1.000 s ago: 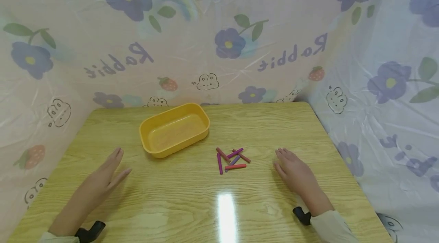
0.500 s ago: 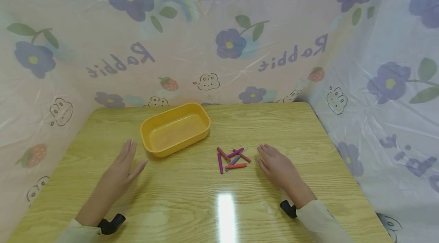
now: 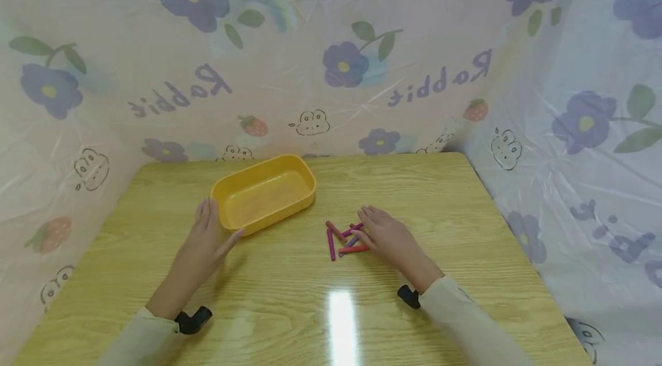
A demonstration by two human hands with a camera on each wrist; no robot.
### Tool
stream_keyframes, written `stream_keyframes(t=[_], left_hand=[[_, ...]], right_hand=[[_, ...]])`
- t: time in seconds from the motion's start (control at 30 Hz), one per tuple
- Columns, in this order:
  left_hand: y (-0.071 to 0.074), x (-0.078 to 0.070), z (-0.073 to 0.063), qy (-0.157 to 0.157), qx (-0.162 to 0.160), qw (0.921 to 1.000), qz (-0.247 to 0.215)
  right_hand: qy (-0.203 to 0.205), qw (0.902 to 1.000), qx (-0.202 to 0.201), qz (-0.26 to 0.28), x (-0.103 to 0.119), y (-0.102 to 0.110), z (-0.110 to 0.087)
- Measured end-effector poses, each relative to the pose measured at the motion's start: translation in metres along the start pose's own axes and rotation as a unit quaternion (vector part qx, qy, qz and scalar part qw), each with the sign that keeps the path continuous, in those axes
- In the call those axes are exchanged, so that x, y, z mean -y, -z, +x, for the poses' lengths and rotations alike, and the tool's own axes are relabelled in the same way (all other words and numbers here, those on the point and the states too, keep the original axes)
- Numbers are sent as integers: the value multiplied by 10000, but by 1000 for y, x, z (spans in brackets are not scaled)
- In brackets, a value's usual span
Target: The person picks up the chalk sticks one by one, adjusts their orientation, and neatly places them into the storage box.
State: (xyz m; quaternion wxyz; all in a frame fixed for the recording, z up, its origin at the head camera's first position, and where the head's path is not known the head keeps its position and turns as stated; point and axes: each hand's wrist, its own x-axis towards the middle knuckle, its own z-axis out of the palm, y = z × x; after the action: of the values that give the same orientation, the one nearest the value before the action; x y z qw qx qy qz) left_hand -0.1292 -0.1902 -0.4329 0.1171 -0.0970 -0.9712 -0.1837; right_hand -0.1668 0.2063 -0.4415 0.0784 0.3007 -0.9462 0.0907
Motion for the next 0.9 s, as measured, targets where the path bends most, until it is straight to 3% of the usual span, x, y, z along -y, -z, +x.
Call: stream_keyframes(t=[0.23, 0.43, 0.7, 0.9], left_hand=[[-3, -7, 7, 11, -229, 9997, 1], [-5, -4, 15, 5, -216, 9997, 77], [-10, 8, 18, 262, 126, 9995, 122], [-12, 16, 21, 438, 364, 9984, 31]], right_hand=[[-86, 9994, 292, 167, 9, -4, 30], [-36, 9989, 381, 270, 15, -5, 59], [105, 9979, 518, 380, 20, -17, 93], [-230, 9919, 835, 925, 25, -23, 113]])
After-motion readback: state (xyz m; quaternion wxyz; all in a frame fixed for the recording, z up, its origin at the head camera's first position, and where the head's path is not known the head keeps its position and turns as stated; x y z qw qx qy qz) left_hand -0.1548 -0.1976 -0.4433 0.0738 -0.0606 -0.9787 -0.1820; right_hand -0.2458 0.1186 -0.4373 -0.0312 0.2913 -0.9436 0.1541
